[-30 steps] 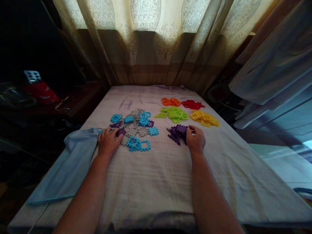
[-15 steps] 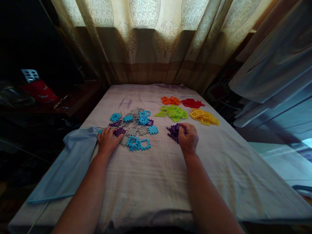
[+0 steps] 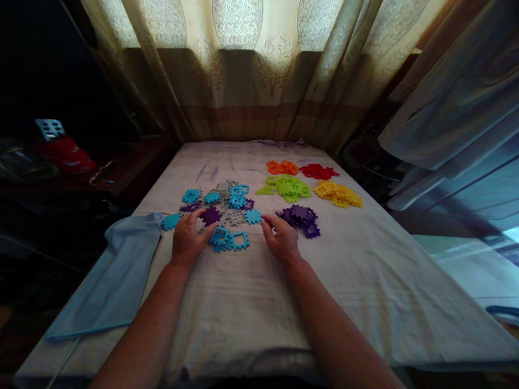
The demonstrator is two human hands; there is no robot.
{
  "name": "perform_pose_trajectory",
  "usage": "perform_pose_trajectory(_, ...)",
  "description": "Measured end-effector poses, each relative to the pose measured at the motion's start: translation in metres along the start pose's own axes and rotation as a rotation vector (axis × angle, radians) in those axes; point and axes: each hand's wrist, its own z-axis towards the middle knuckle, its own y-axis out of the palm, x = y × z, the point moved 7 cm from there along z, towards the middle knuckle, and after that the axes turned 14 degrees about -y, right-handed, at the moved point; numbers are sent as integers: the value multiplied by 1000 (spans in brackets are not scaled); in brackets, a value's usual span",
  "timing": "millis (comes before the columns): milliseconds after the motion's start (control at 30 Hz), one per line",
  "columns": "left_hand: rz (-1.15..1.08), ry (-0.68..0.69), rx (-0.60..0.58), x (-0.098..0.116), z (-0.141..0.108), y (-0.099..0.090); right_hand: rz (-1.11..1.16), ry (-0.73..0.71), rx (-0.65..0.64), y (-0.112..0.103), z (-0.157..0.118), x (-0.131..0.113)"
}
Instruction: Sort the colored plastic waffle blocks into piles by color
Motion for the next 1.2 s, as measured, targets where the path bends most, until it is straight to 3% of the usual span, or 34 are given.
perform_pose_trajectory(133, -62, 218, -37, 39, -18, 11, 160, 114, -44, 16, -5, -1)
perform_pose_trajectory(233, -68, 300, -82, 55, -28, 19, 313, 171, -26, 26, -8, -2)
perform_pose_trajectory(467, -102, 377, -100, 63, -36, 27, 372, 205, -10, 30, -10, 4)
perform_pose_trajectory(700, -103, 334, -154, 61, -35, 34, 328, 203, -51, 32, -9, 1)
perform_pose_trajectory(900, -131, 412, -165, 68, -41, 33, 294, 221, -90, 37, -12, 4)
perform_pose_trajectory(1033, -61, 340, -142, 52, -21, 27, 277, 220, -54, 17, -4, 17)
perform_pose_trajectory(1133, 50, 114, -37, 11, 13, 14, 206, 260, 94, -22, 4, 41)
perform_pose_trajectory(1200, 169, -50, -26, -20, 33, 9, 159, 300, 173, -50, 6, 59)
